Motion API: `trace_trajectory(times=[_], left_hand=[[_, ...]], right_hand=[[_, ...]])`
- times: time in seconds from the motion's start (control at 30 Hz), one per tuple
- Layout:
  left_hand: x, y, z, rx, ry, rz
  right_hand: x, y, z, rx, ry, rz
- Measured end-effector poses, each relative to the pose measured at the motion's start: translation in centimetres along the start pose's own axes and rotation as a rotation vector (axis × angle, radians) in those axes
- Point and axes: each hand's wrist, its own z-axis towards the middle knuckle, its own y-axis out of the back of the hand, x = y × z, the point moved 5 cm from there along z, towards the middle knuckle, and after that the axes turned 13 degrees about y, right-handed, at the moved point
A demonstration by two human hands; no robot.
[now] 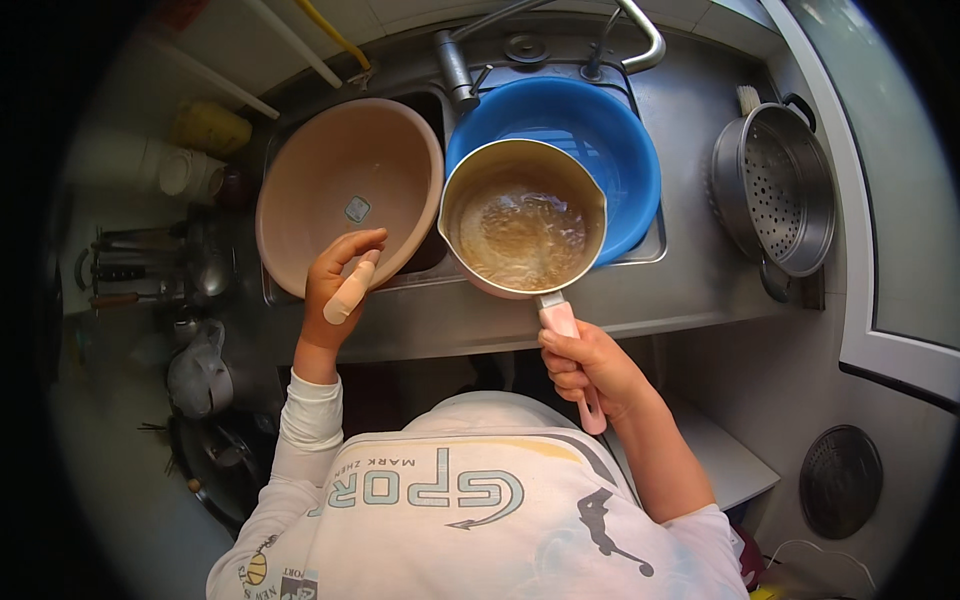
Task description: The person washes a small pot with a brush and water at the kitchen sink, rinses it, and places it on the stovetop. They also handle a plate of sliced pumpkin and a knife on the counter.
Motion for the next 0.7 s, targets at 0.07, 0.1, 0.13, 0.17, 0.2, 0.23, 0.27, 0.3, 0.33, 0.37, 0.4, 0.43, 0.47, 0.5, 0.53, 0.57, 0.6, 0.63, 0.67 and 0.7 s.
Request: trace_trajectory(times=[0.07,0.1,0.13,0.17,0.2,0.23,0.27,0.3,0.33,0.37,0.4,0.43,0.47,0.5,0.53,0.57,0.6,0.63,0.67,0.7], left_hand=[[0.9,1.5,-1.9,-0.018,-0.017,-0.002],[1.4,2.2,-2.9,-0.029,-0.025,-0.003],[2.2,3.1,-4.2,-0.041,-0.005,-0.093],[2.7,3.4,-5.3,-0.055,-0.009,-0.086],[3.1,3.6,-6.5,-0.072,-0.012,-0.081],[3.5,4.5,-7.6,-0.104,-0.013,-0.058],[3.8,4.8,-8.6,-0.095,0.02,-0.046],[4.3,5.9,-9.7,-0.134,0.046,-0.033],[5.0,6.4,-10.8,-0.161,0.067,-0.037],[5.4,6.8,-11.5,-0.18,0.087,-0.032],[6.6,7.0,-12.5,-0.214,0.089,-0.073],[6.9,7.0,-13.5,-0.217,0.114,-0.077],[6.9,7.1,-14.6,-0.224,0.143,-0.07],[6.8,7.1,-15.5,-0.23,0.172,-0.064],[6.7,6.7,-15.9,-0.225,0.148,-0.044],[6.6,6.7,-16.6,-0.251,0.15,-0.031],[6.7,6.9,-17.7,-0.275,0.151,-0.019],[6.6,6.7,-18.1,-0.296,0.136,-0.015],[6.8,6.6,-18.4,-0.305,0.155,-0.02],[6.6,6.0,-18.6,-0.308,0.152,-0.026]], right_hand=[[-1.1,-1.1,0.8,0.026,0.008,0.015],[-1.5,-1.5,1.3,0.04,0.011,0.021],[-1.7,-2.0,1.9,0.061,0.011,0.005],[-2.0,-2.2,1.6,0.031,0.027,-0.045],[-2.0,-2.2,1.3,0.003,0.043,-0.097],[-2.2,-2.4,1.6,-0.003,0.056,-0.145],[-2.1,-2.2,1.2,-0.003,0.063,-0.198],[-2.7,-2.9,1.4,0.009,0.038,-0.22],[-2.9,-3.1,1.2,0.002,0.019,-0.248],[-3.0,-3.1,1.1,-0.005,0.002,-0.264],[-3.2,-3.2,0.9,0.009,-0.027,-0.288],[-3.6,-3.0,0.8,0.023,-0.052,-0.302],[-4.0,-2.5,0.5,0.046,-0.081,-0.31],[-4.4,-2.0,0.4,0.069,-0.109,-0.316],[-4.4,-1.4,-0.1,0.09,-0.111,-0.313],[-4.8,-1.2,-0.2,0.11,-0.143,-0.313],[-5.4,-1.1,-0.2,0.13,-0.173,-0.311],[-5.3,-0.7,-0.2,0.142,-0.186,-0.316],[-5.3,-0.5,-0.1,0.147,-0.207,-0.344],[-4.9,-0.2,-0.4,0.142,-0.219,-0.36]])
